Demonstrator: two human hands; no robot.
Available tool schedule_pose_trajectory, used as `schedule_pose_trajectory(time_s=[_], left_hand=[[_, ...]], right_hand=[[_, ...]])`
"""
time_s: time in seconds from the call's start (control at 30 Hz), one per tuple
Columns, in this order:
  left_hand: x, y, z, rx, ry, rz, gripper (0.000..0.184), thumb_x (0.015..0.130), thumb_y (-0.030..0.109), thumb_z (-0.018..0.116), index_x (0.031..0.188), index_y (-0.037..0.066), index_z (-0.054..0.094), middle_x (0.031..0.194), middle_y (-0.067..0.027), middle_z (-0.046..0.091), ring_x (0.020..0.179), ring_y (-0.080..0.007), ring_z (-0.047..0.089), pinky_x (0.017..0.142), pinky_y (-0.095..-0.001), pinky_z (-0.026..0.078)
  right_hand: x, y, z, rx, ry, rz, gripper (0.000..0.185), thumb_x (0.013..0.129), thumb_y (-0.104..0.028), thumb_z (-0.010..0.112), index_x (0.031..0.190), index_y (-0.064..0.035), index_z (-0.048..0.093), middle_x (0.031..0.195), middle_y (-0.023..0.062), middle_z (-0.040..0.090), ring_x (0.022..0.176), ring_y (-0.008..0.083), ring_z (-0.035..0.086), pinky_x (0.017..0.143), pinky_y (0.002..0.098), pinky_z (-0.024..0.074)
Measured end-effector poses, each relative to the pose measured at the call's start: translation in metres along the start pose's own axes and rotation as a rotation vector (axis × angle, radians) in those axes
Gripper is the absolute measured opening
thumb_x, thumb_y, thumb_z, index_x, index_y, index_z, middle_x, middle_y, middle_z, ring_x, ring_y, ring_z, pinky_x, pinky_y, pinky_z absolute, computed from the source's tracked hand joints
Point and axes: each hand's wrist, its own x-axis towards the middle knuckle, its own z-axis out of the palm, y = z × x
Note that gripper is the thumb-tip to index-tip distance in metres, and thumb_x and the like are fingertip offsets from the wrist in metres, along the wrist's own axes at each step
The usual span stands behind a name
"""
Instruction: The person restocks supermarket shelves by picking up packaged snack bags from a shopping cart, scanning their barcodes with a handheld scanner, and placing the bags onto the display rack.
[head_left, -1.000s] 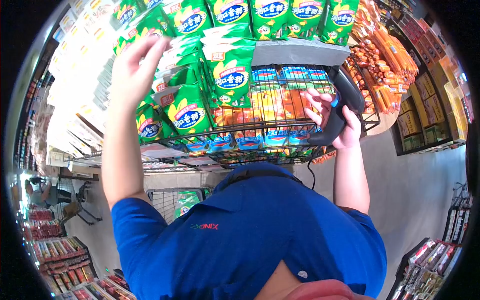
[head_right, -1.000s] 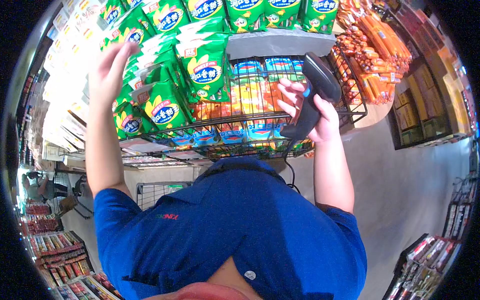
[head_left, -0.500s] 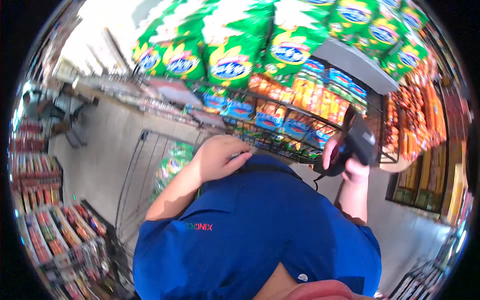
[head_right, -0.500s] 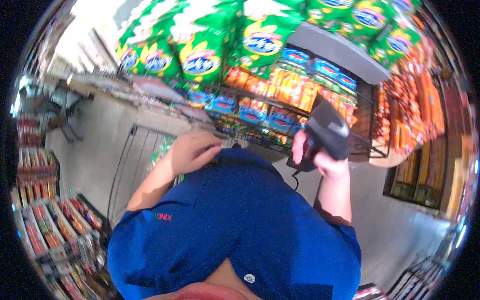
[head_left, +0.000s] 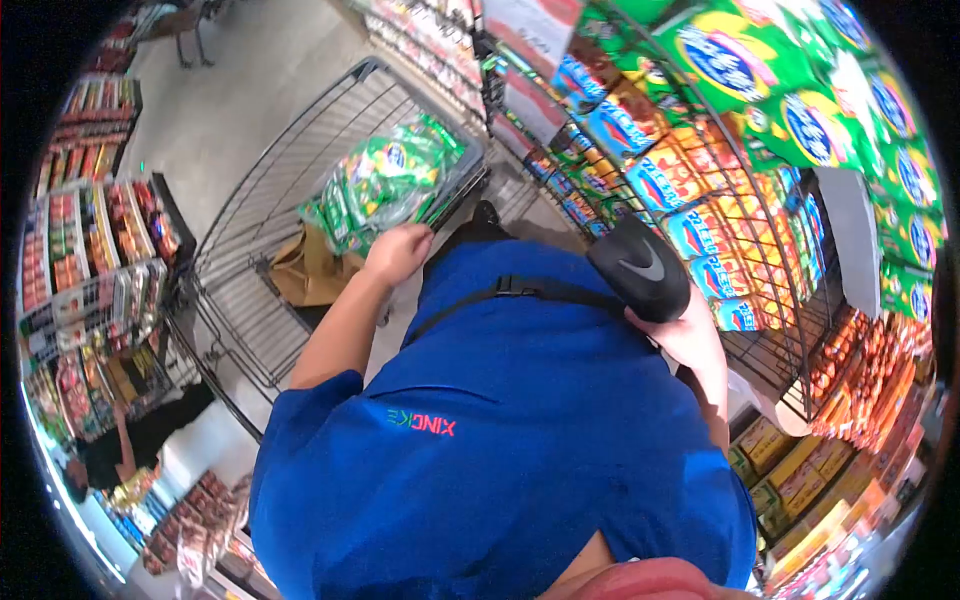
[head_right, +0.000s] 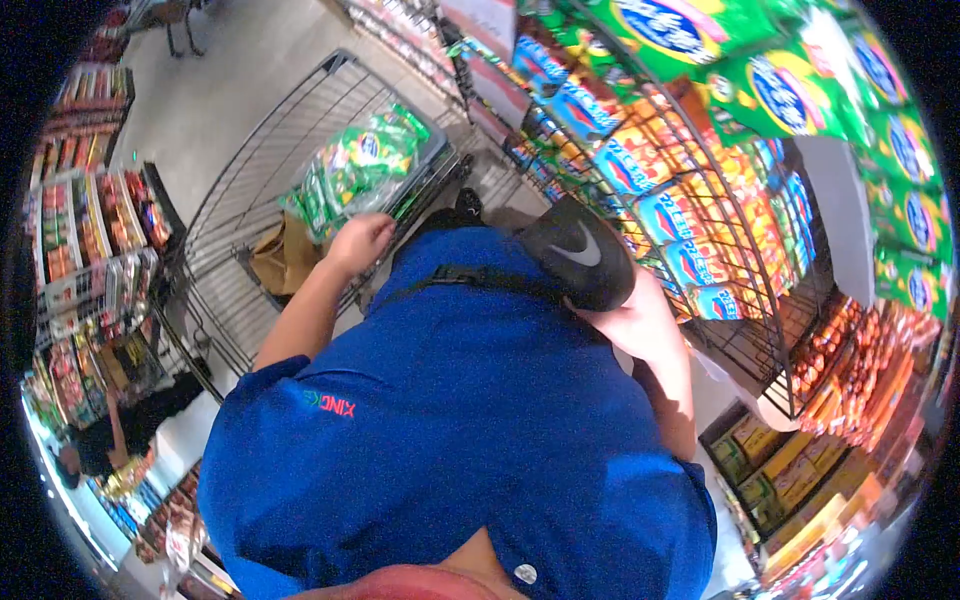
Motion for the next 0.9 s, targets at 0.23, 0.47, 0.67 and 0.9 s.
schedule_pose_trajectory(time_s=[0.23, 0.47, 0.67, 0.9], left_hand=[[-0.013, -0.053, 0.009, -0.382, 0.444, -0.214, 0.019, 0.086, 0.020, 0.057, 0.091, 0.004, 0.065, 0.088, -0.0162, 0.066, 0.081, -0.0338, 0.063, 0.071, -0.0405, 0.050], [-0.040, -0.206, 0.072, -0.239, 0.257, -0.790, 0.031, 0.086, 0.031, 0.053, 0.102, 0.008, 0.066, 0.092, -0.0178, 0.067, 0.086, -0.0338, 0.065, 0.079, -0.0434, 0.050], [-0.029, -0.260, 0.091, -0.297, 0.535, -1.047, 0.040, 0.083, 0.029, 0.057, 0.112, 0.002, 0.060, 0.111, -0.0212, 0.062, 0.103, -0.0353, 0.059, 0.089, -0.0424, 0.046], [0.038, -0.298, 0.078, -0.374, 0.396, -0.889, 0.052, 0.083, 0.033, 0.055, 0.127, 0.005, 0.052, 0.127, -0.0226, 0.053, 0.116, -0.0359, 0.052, 0.098, -0.0414, 0.042]], right_hand=[[0.036, -0.008, 0.027, -0.026, 0.053, 0.087, 0.051, 0.072, -0.004, 0.077, 0.118, -0.0007, 0.057, 0.111, 0.0093, 0.064, 0.103, 0.0156, 0.057, 0.092, 0.0306, 0.0434], [0.091, -0.026, 0.068, -0.132, -0.020, 0.172, 0.042, 0.073, -0.006, 0.077, 0.112, -0.0018, 0.061, 0.109, 0.0082, 0.066, 0.100, 0.0164, 0.060, 0.090, 0.0305, 0.0449], [0.105, -0.018, 0.086, -0.164, -0.014, 0.585, 0.041, 0.074, -0.012, 0.075, 0.112, -0.0042, 0.061, 0.107, 0.0101, 0.066, 0.097, 0.0151, 0.060, 0.088, 0.0302, 0.0454], [0.111, -0.021, 0.106, -0.092, 0.050, 0.499, 0.046, 0.073, -0.002, 0.075, 0.115, -0.0011, 0.057, 0.105, 0.0049, 0.065, 0.094, 0.0123, 0.058, 0.087, 0.0282, 0.0445]])
